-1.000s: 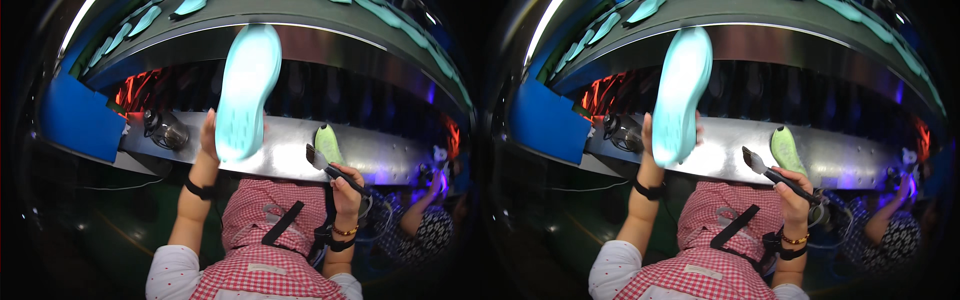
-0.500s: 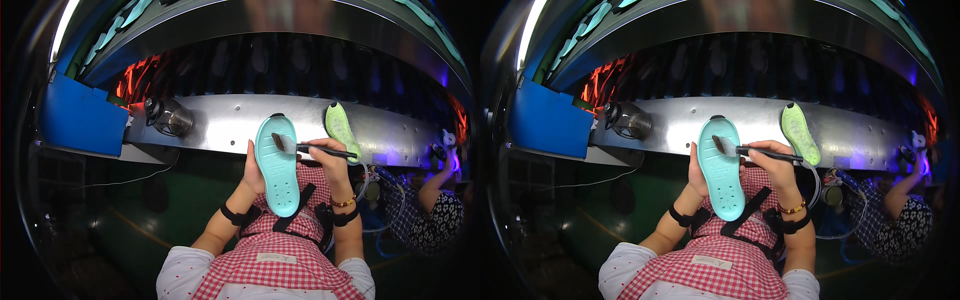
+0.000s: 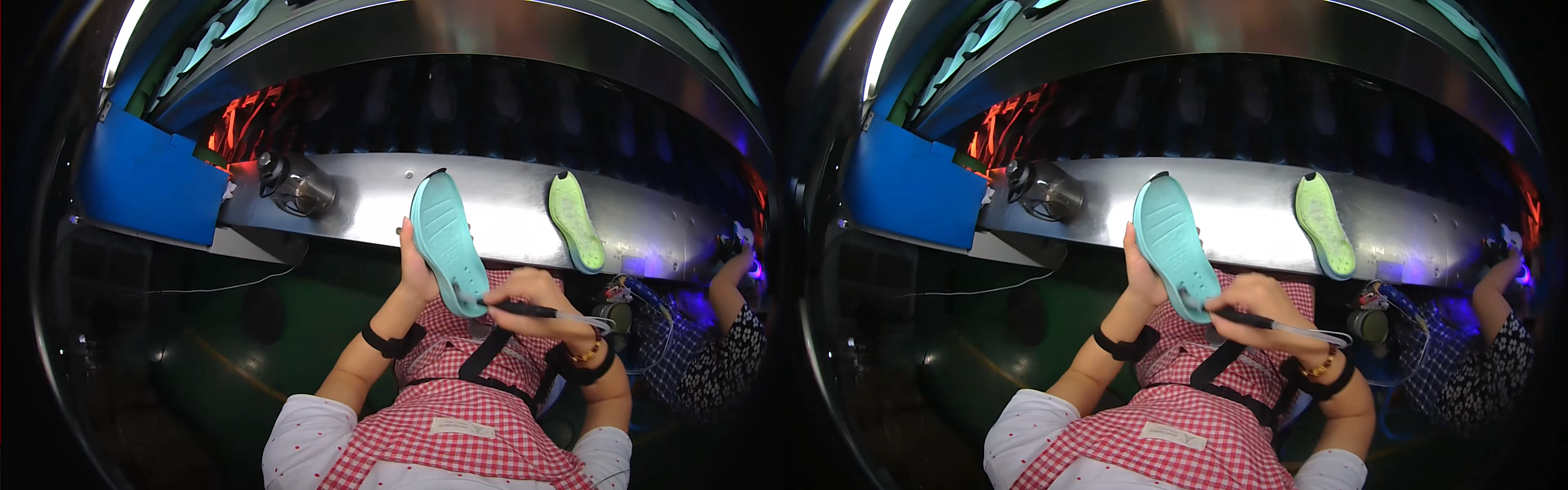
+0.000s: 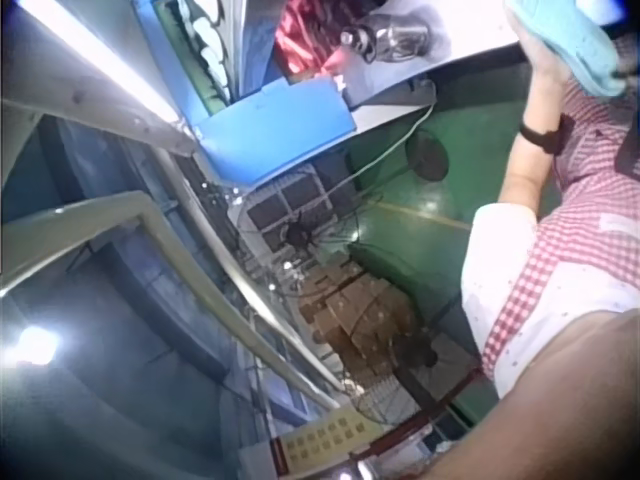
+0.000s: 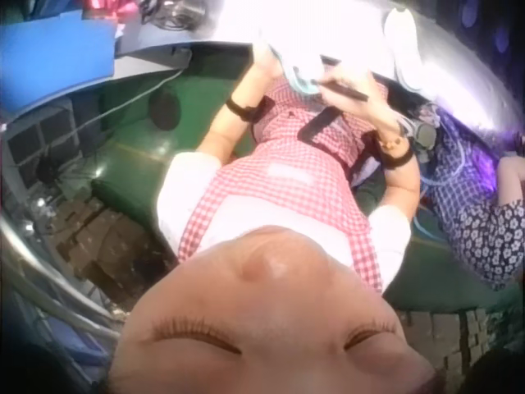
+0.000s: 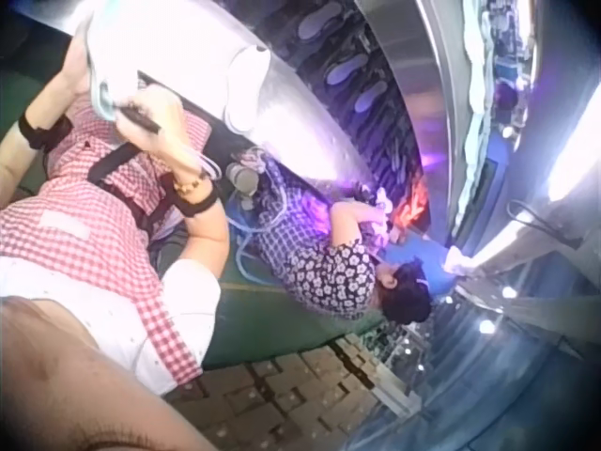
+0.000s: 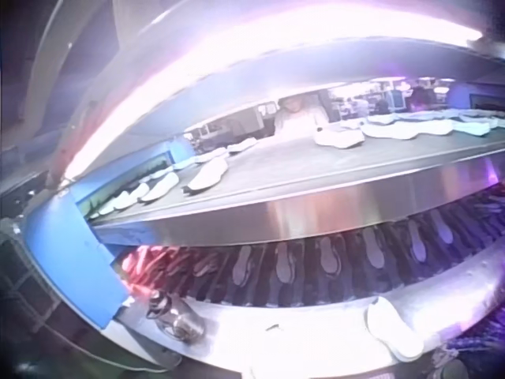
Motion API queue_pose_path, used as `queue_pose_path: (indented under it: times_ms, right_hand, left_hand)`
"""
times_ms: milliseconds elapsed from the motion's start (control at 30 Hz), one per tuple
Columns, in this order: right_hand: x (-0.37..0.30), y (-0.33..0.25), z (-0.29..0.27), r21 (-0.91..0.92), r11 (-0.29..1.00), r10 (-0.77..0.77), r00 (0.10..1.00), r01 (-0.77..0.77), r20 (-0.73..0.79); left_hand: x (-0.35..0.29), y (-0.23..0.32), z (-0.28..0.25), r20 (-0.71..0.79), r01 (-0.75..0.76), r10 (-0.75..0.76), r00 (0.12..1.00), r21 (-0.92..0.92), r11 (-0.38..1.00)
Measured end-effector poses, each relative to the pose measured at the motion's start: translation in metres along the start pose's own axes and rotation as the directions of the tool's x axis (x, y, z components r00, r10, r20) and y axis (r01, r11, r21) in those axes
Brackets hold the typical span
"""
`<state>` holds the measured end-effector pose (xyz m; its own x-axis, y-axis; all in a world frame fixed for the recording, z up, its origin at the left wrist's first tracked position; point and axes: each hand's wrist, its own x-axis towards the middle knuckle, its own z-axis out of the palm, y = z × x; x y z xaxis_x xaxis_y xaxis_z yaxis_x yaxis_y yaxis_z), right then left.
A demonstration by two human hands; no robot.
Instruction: Applying a liquid primer or glue to turquoise shoe soles using a brush in a manufacturing setting.
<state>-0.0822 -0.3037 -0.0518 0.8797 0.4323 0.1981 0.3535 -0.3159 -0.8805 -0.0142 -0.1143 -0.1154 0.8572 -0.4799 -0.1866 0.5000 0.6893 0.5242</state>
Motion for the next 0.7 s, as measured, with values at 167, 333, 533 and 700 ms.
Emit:
queue_pose_path:
  times_ms: [167, 333, 533, 700]
  right_hand:
    - [0.004, -0.028, -0.024, 0.341, 0.928, 0.181, 0.981, -0.150, -0.062]
    - [0.029, -0.032, -0.019, 0.371, 0.921, 0.195, 0.964, -0.117, -0.181]
    - [0.016, -0.055, -0.029, 0.452, 0.866, 0.280, 0.956, -0.213, -0.085]
    - [0.014, -0.041, -0.019, 0.312, 0.949, -0.058, 0.997, 0.038, 0.054]
  left_hand:
    - [-0.013, 0.009, 0.028, 0.088, 0.111, -0.103, 0.991, -0.085, 0.990]
    - [-0.016, -0.003, 0.045, 0.070, 0.163, -0.147, 0.987, -0.385, 0.909]
    - [-0.025, 0.013, 0.054, 0.169, 0.083, -0.060, 0.984, -0.135, 0.987]
    - [-0.023, 0.023, 0.053, 0.190, -0.148, 0.154, 0.970, -0.047, 0.988]
